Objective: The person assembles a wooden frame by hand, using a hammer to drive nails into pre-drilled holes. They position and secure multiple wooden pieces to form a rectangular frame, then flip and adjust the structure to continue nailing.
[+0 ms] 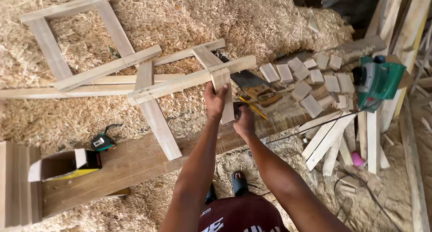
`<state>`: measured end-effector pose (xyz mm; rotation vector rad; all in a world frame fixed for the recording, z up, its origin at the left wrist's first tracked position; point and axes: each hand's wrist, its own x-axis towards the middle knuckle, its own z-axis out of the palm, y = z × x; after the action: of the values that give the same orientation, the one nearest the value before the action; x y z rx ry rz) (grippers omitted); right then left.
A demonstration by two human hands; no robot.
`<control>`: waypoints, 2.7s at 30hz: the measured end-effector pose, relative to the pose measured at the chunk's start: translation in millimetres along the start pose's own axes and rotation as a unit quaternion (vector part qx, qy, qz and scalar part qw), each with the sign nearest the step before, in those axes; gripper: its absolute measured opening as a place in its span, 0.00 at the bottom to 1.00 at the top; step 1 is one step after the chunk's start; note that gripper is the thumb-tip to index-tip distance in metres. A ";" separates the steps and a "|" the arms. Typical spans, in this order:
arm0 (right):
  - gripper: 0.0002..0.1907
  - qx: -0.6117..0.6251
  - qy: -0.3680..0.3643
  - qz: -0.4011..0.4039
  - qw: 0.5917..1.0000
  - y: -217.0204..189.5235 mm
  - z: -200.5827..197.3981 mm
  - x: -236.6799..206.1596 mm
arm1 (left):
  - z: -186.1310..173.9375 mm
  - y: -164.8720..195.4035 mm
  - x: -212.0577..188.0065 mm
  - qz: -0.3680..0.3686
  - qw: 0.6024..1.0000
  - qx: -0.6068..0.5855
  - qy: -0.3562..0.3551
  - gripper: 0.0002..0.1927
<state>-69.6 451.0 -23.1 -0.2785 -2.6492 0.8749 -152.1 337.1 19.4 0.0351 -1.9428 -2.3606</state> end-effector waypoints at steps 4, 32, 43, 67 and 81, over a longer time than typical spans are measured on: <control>0.24 -0.015 -0.008 0.013 1.000 40.5 -27.9 3.6 | 17.3 -13.1 -7.0 0.066 0.996 -0.055 -0.007 0.17; 0.16 0.568 -0.142 0.063 0.808 -17.9 -51.7 96.2 | 43.2 -10.8 -38.3 -0.003 0.998 -0.055 0.039 0.30; 0.12 0.586 -0.115 0.067 0.799 -39.6 -35.7 98.4 | 42.9 -0.7 -12.5 0.063 0.991 -0.030 0.117 0.21; 0.21 -0.021 0.133 -0.239 0.962 -58.8 -89.9 113.3 | 35.8 -5.7 5.9 0.076 0.979 -0.052 0.180 0.18; 0.30 -0.173 -0.342 -0.216 0.898 -82.7 -90.2 181.9 | 38.7 -10.1 10.7 0.054 0.976 -0.031 0.208 0.12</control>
<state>-210.6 486.2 141.0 0.6446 -3.2933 0.3806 -166.0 376.0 17.3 0.3770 -1.6292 -2.1285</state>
